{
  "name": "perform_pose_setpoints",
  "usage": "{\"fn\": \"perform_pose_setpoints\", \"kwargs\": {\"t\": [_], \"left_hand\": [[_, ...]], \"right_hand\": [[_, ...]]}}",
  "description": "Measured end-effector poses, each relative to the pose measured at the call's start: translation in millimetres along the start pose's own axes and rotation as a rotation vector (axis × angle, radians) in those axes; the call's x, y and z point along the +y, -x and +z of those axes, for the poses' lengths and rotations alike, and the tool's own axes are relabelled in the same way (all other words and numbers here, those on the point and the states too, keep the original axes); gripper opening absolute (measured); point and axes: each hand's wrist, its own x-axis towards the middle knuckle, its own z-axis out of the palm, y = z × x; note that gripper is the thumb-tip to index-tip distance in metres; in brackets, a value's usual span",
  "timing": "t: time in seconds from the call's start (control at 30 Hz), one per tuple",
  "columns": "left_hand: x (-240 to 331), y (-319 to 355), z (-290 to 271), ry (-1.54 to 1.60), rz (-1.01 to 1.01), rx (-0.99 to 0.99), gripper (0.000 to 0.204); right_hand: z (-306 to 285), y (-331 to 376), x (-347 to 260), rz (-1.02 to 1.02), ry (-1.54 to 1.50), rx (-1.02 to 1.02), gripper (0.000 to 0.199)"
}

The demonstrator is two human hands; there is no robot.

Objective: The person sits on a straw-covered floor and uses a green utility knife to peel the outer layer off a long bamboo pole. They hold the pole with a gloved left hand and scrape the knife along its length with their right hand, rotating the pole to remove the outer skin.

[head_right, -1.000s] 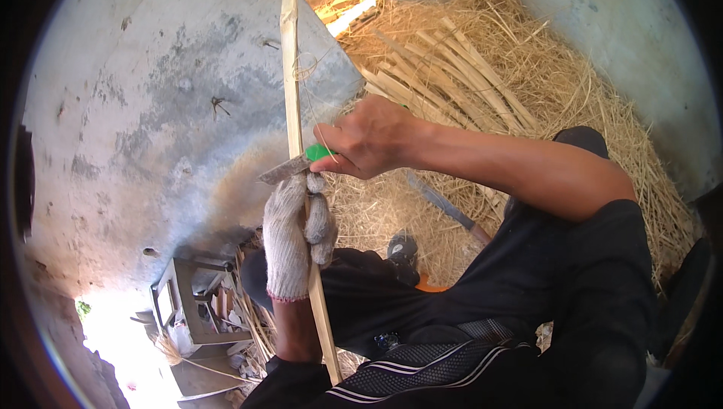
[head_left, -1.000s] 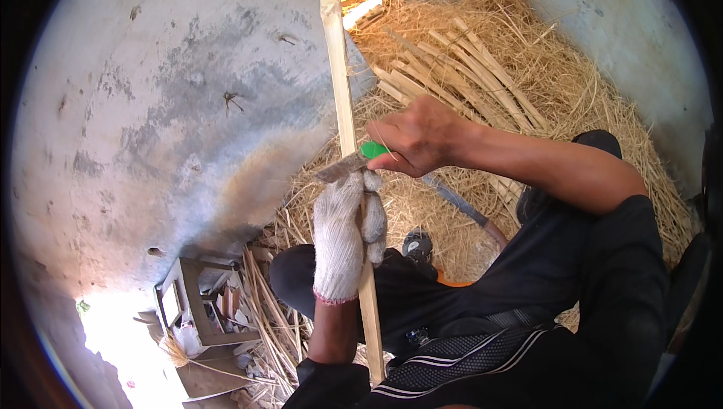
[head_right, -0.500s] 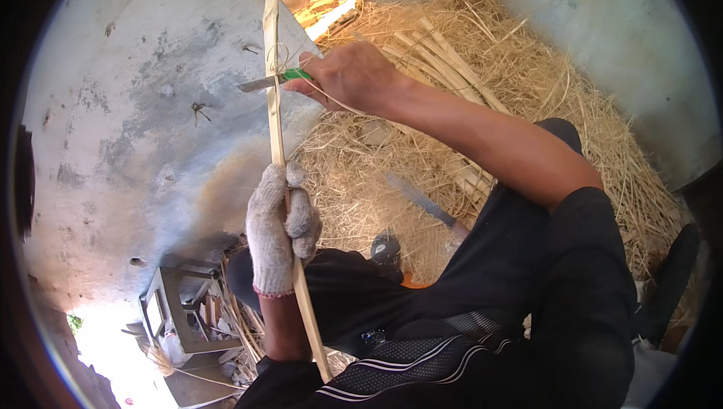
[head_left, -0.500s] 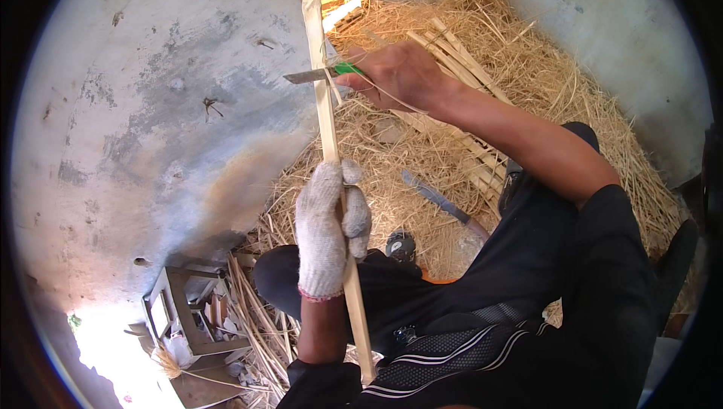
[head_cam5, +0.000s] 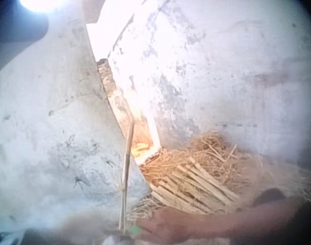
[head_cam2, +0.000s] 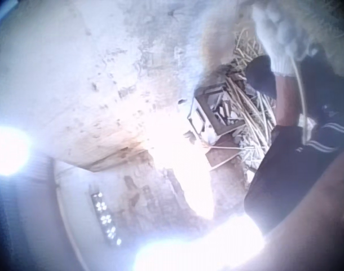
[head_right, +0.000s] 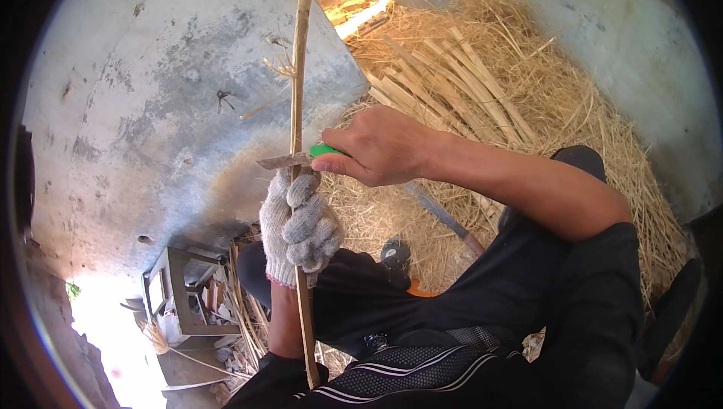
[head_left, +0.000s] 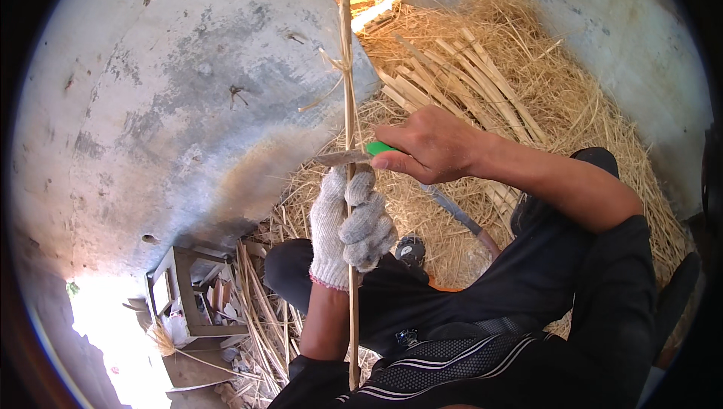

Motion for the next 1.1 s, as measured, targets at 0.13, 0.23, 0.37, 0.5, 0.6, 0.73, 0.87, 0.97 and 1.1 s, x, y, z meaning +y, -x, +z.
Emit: {"fn": "perform_pose_setpoints", "kwargs": {"t": [0.13,0.23,0.37,0.5,0.6,0.73,0.87,0.97,1.1], "left_hand": [[-0.6,-0.5,-0.5,0.009,-0.044,-0.008,0.041],[-0.2,2.1,2.2,-0.042,-0.011,0.096,0.041],[0.2,-3.6,-1.2,-0.108,0.006,0.120,0.043],[-10.6,-3.2,-0.3,-0.039,-0.033,0.109,0.045],[-12.3,-7.5,-1.1,-0.015,-0.044,0.041,0.047],[-6.4,-7.8,-9.0,0.112,-0.054,-0.114,0.047],[-2.2,-6.8,-14.0,0.103,-0.063,-0.218,0.046],[-5.6,-2.4,-8.3,0.143,-0.090,-0.136,0.045],[-5.3,-1.0,-8.3,0.073,-0.102,-0.055,0.045]], "right_hand": [[-1.9,2.3,-3.8,0.032,0.067,0.004,0.041],[8.9,-0.1,0.9,0.012,0.191,0.050,0.041],[14.5,-1.0,7.8,0.058,0.299,0.062,0.049],[2.2,-9.8,54.2,0.148,0.458,0.124,0.047],[4.4,-10.6,67.8,0.152,0.472,0.228,0.052],[-9.8,-19.0,70.2,0.333,-0.142,-0.015,0.059],[-9.4,-14.0,23.1,0.203,-0.229,-0.165,0.059],[2.1,-9.9,-6.6,0.088,-0.058,-0.085,0.054],[-1.9,-5.2,-14.2,0.110,0.180,-0.057,0.057]]}}
